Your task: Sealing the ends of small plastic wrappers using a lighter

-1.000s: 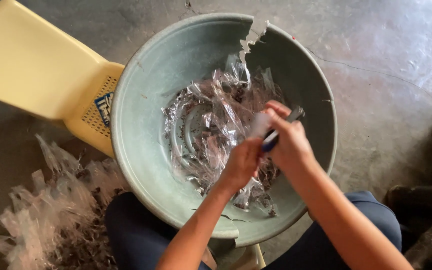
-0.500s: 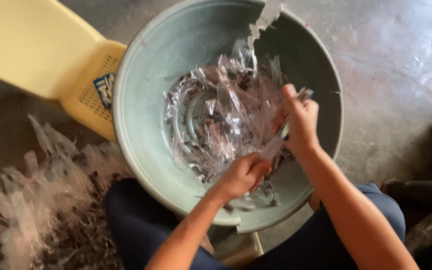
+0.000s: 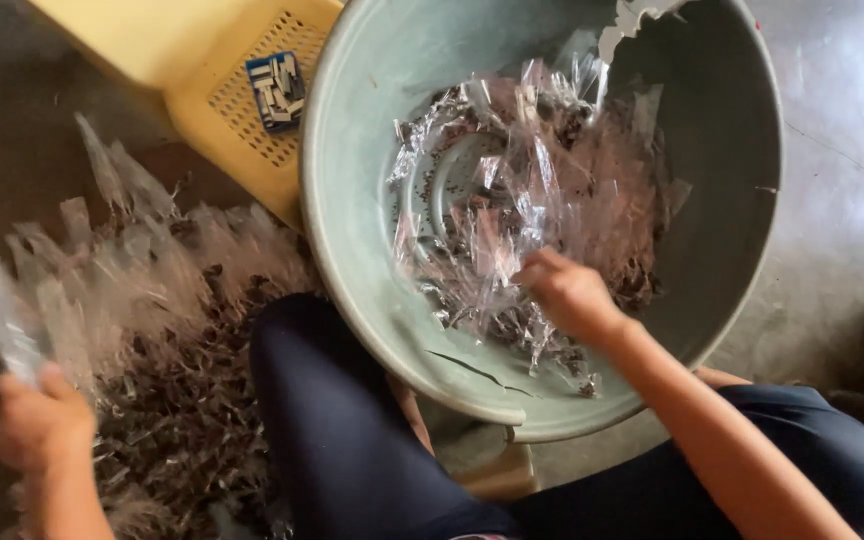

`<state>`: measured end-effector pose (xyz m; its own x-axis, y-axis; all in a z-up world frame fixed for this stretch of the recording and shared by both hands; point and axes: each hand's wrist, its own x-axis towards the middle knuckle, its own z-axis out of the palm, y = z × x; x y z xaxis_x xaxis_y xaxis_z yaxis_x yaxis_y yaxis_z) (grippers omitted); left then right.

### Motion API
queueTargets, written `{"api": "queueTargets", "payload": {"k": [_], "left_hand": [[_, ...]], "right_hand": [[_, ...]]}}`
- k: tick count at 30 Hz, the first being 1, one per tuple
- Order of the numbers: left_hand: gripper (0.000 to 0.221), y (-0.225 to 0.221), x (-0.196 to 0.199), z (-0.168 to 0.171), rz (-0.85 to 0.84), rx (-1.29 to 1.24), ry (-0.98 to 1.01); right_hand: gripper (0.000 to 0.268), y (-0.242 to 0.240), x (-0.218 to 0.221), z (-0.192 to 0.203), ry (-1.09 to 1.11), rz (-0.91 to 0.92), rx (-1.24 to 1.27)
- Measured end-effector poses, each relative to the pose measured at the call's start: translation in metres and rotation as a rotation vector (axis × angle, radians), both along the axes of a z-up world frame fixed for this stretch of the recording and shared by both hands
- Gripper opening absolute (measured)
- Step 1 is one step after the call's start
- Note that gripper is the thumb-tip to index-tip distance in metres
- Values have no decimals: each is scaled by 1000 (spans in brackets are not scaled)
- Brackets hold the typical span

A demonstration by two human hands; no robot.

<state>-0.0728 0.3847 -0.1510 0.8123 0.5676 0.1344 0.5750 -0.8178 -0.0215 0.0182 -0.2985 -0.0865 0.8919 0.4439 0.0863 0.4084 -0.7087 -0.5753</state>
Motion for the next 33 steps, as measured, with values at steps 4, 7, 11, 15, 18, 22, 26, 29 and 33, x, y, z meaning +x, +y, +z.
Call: {"api": "queueTargets", "payload": {"k": [4,7,11,15,18,22,26,29,33], "left_hand": [[55,2,-21,-56,332,-111,490],[78,-48,15,-2,367,-196,384],[62,-127,86,64,-395,-335,-343],[41,-299,169,106,-862,-619,-615],[40,-421,210,59,-943,-1142,-405],[56,-550,265,-48,-648,-1432,-73],[77,-608,309,-190,-465,-933,-315],[43,-620,280,-111,-271,-1048,66],[25,-645,256,-105,-359,-1043,113]], "right_hand": [[52,60,-19,-52,394,331,-506],[36,54,-31,-105,318,458,-594],[27,28,-24,-51,5,173,-119],[15,-22,-6,58,154,-124,139],[9,-59,-12,119,181,-376,184],[13,-83,-24,165,149,-845,449],[3,-95,-31,178,52,-968,554],[3,-93,-30,190,-48,-824,464],[8,-94,-26,189,-19,-957,516]]}}
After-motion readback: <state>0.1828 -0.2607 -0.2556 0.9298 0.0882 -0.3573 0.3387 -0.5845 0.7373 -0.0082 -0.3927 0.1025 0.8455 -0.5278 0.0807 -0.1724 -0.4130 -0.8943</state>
